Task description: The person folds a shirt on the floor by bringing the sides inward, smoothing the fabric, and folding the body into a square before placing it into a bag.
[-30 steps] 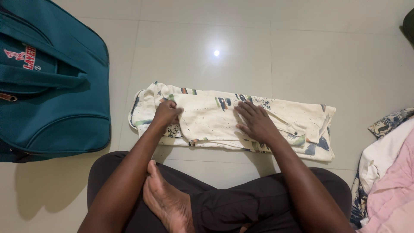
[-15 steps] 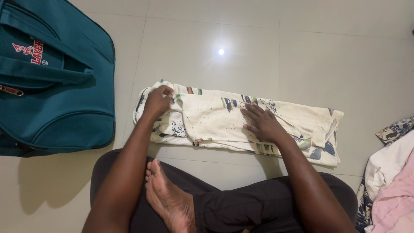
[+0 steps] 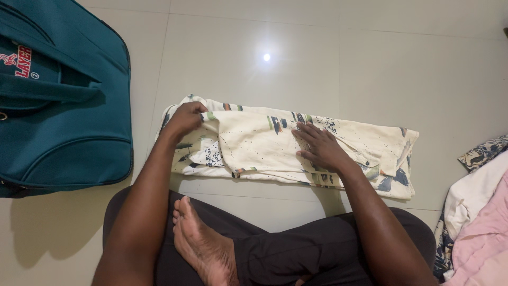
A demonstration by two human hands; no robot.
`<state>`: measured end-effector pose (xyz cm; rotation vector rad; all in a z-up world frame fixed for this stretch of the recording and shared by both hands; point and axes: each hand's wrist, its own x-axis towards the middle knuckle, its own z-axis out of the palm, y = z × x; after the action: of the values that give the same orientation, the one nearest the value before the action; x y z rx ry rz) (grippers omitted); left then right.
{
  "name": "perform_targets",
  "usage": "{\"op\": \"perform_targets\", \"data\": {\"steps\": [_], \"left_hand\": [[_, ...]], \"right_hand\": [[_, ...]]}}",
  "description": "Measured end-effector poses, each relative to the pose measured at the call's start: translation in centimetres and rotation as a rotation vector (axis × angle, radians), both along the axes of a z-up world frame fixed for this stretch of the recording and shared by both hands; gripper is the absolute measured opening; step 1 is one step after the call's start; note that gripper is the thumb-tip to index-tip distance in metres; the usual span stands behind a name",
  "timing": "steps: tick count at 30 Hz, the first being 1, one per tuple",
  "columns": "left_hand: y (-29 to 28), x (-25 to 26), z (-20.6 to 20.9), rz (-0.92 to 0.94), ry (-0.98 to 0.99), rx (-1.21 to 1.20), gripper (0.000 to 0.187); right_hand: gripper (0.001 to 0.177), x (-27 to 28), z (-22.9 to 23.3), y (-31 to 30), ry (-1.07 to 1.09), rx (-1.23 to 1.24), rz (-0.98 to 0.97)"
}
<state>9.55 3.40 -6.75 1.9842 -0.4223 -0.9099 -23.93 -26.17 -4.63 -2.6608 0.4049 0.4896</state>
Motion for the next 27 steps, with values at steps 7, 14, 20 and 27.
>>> {"op": "perform_targets", "data": {"steps": [7,14,20,27], "left_hand": [[-0.6,-0.5,0.9,-0.028,0.042,-0.16,0.023],[-1.4,-2.3,6.0,-0.113,0.047,-0.186,0.024],[-1.4,-2.7,5.5,-0.106,-0.35,-0.005,0.03],[-1.4,-3.7,5.2,-0.065,-0.353,-0.122,0.035]], "right_hand": [[0.073,-0.1,0.1,-0.1,-0.031,0.016,0.006],[0.073,-0.1,-0.1,-0.2,-0.022,0.02,-0.006],[0.074,0.0,0.2,-0.1,-0.027,0.038,-0.005],[0.075,0.0,0.4,-0.1,-0.024,0.05,-0.019]]}}
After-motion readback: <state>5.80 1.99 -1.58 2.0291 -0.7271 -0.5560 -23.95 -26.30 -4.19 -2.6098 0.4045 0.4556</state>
